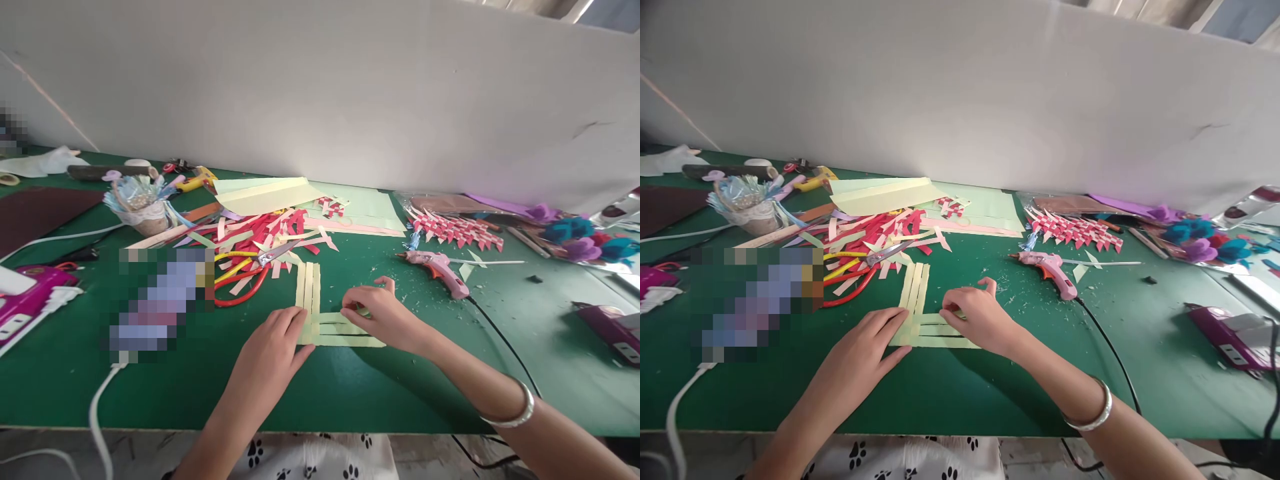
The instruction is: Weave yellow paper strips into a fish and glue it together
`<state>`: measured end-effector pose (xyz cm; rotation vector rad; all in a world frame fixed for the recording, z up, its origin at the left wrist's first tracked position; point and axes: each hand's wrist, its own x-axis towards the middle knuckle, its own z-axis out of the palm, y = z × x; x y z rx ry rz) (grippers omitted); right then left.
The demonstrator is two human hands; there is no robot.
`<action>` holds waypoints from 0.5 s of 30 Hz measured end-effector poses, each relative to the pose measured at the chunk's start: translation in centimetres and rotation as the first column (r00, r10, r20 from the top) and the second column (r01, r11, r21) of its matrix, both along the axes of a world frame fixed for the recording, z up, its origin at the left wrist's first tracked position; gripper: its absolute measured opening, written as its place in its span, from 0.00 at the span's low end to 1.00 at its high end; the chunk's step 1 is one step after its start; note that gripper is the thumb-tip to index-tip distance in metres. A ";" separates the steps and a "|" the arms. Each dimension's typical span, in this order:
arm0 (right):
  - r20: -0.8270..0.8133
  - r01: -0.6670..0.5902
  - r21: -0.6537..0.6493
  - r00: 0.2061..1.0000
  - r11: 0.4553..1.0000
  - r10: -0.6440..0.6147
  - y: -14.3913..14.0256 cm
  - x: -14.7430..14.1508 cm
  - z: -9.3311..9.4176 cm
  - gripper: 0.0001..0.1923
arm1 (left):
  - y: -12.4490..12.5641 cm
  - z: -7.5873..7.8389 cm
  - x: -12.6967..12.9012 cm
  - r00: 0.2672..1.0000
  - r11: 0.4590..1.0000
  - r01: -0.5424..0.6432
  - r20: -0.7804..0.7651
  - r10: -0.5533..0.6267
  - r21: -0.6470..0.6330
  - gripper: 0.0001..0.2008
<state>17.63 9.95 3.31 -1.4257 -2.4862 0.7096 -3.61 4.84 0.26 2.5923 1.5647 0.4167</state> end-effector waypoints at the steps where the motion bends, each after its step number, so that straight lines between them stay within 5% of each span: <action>1: 0.005 -0.001 -0.009 1.000 1.000 0.001 -0.1 0.1 0.0 0.12 | 0.0 0.0 0.0 1.000 1.000 0.003 0.000 -0.003 0.004 0.16; 15: 0.102 -0.051 0.062 0.994 0.997 0.045 0.0 1.1 -0.9 0.15 | 0.3 0.1 0.4 0.999 1.000 0.008 -0.036 -0.008 0.009 0.11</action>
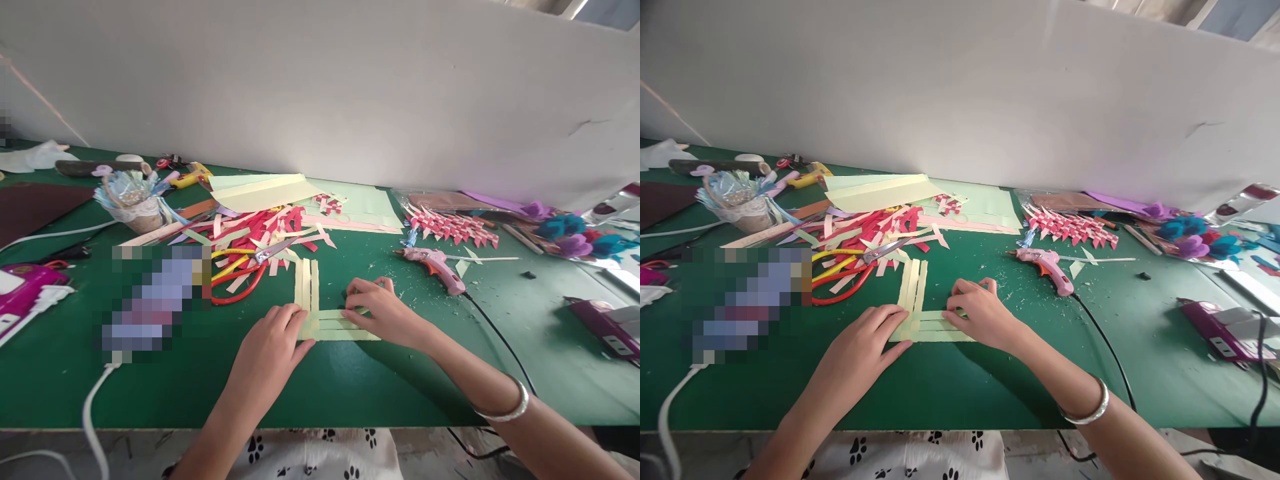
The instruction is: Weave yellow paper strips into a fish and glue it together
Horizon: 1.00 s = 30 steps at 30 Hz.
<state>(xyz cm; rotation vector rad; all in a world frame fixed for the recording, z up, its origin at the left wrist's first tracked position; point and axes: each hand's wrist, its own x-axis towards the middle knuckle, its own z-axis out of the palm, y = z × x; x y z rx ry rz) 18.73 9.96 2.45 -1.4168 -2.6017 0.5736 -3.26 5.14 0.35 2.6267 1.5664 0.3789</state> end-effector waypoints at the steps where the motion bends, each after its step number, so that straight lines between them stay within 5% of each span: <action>1: 0.010 -0.002 -0.003 1.000 1.000 0.002 0.1 0.2 0.2 0.15 | 0.0 0.1 0.0 1.000 1.000 -0.003 -0.005 0.003 -0.007 0.11; 8: 0.035 0.008 -0.068 0.999 0.998 -0.005 0.2 1.3 1.1 0.20 | 0.0 0.5 0.1 1.000 0.999 -0.020 -0.020 0.020 -0.035 0.11; 21: 0.026 0.077 -0.044 0.997 0.996 -0.076 0.1 1.4 -0.7 0.18 | 0.2 2.3 0.9 0.988 0.997 -0.042 -0.149 0.031 -0.072 0.10; 30: -0.090 0.077 -0.088 0.992 0.993 -0.085 0.0 1.6 0.7 0.12 | 3.1 3.7 2.9 0.983 0.982 0.042 -0.168 -0.073 -0.183 0.10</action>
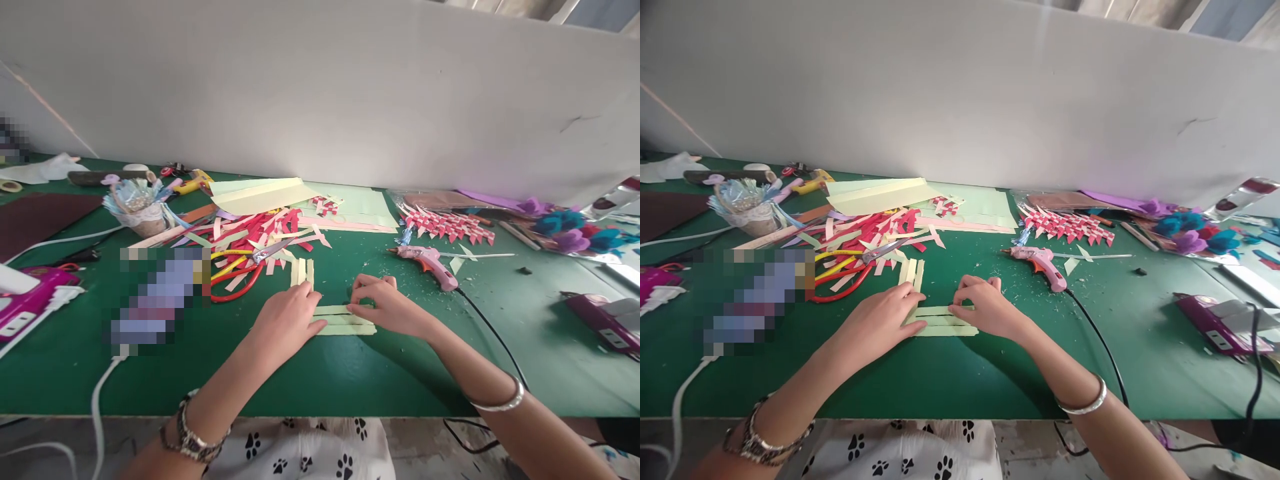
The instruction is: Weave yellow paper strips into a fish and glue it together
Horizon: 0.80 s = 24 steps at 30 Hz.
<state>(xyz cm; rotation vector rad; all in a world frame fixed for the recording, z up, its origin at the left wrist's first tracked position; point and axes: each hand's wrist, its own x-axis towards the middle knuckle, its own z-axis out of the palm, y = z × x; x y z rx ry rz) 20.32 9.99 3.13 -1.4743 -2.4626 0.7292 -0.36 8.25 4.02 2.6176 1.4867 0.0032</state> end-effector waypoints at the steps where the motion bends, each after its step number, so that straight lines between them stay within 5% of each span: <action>1: -0.024 0.005 -0.009 1.000 1.000 -0.005 0.1 0.0 0.3 0.13 | 0.3 0.0 0.1 1.000 1.000 -0.001 -0.001 0.001 -0.006 0.11; 11: -0.309 -0.007 -0.139 0.950 0.990 -0.036 1.5 -2.4 2.8 0.14 | 0.8 -0.2 0.2 0.995 0.994 -0.100 -0.010 0.101 0.049 0.16; 14: -0.363 -0.015 -0.075 0.932 0.997 -0.013 1.1 -2.0 3.5 0.13 | 0.8 0.0 0.0 0.993 0.993 -0.113 0.047 0.111 0.042 0.17; 18: -0.320 0.139 0.101 0.942 0.985 -0.100 0.0 1.5 3.9 0.16 | 0.8 0.0 -0.8 0.977 0.986 -0.165 0.135 0.163 0.002 0.27; 21: -0.087 0.377 0.283 0.926 0.882 -0.368 -0.7 5.7 2.9 0.16 | 0.7 0.1 -1.5 0.960 0.982 -0.182 0.205 0.190 -0.058 0.30; 24: 0.196 0.542 0.506 0.685 0.671 -0.702 -0.6 9.7 0.8 0.16 | 0.7 0.2 -2.2 0.942 0.981 -0.159 0.279 0.186 -0.115 0.28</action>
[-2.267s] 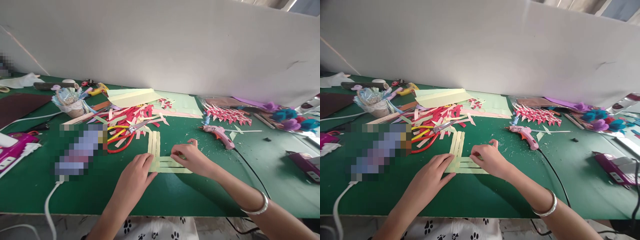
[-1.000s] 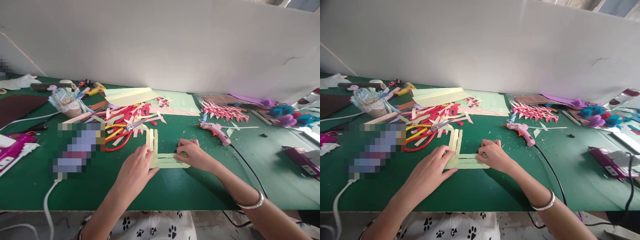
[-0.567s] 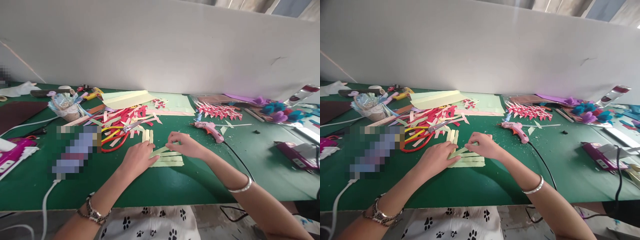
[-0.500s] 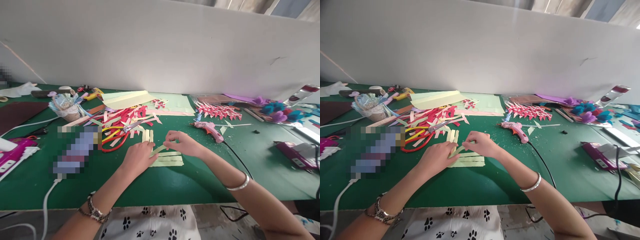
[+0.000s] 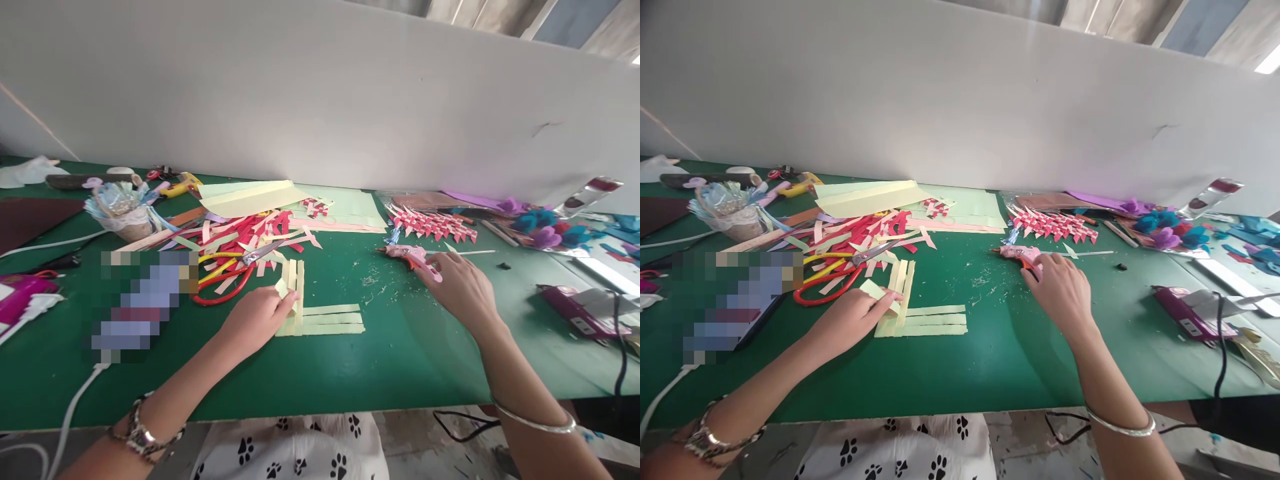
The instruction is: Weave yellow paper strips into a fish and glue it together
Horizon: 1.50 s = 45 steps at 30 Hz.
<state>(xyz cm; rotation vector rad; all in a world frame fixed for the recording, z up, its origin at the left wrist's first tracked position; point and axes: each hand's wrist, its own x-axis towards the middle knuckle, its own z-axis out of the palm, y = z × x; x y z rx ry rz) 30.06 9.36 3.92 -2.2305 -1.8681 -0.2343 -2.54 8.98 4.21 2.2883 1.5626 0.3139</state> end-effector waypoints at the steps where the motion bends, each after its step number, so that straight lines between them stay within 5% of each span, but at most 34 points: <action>1: 0.058 0.083 -0.039 0.995 0.996 -0.080 0.2 1.0 -0.8 0.18 | 0.0 0.1 -0.2 1.000 1.000 0.006 0.018 -0.006 -0.006 0.27; 3: 0.092 0.177 -0.159 0.982 0.971 -0.164 0.8 2.5 -2.2 0.21 | 0.0 0.1 -0.6 0.999 1.000 0.016 0.042 -0.016 0.002 0.25; 7: 0.039 0.134 -0.281 0.991 0.950 -0.128 2.6 3.4 -3.6 0.17 | 0.1 -0.2 -1.5 1.000 1.000 -0.018 0.026 0.017 0.006 0.24; 15: 0.036 0.127 -0.171 0.992 0.977 -0.122 2.2 1.5 -3.0 0.16 | 0.2 -1.1 -2.8 0.992 0.991 -0.058 0.108 0.071 -0.118 0.21; 20: 0.044 -0.098 0.062 0.994 0.993 0.096 -0.5 -1.7 -1.3 0.18 | 0.6 -1.5 -3.2 0.984 0.977 -0.073 0.144 0.103 -0.202 0.21; 25: 0.056 -0.261 0.145 0.965 0.954 0.255 -2.1 -5.5 -0.8 0.28 | 0.7 -1.8 -3.5 0.974 0.972 -0.062 0.199 0.108 -0.227 0.23; 32: 0.158 -0.405 0.179 0.911 0.897 0.380 -2.3 -8.7 -2.6 0.22 | 0.4 -2.0 -3.6 0.971 0.961 -0.073 0.201 0.130 -0.268 0.24; 45: 0.172 -0.496 0.123 0.864 0.860 0.473 -2.6 -9.3 -3.2 0.18 | 0.6 -2.3 -3.8 0.969 0.981 -0.052 0.229 0.095 -0.184 0.24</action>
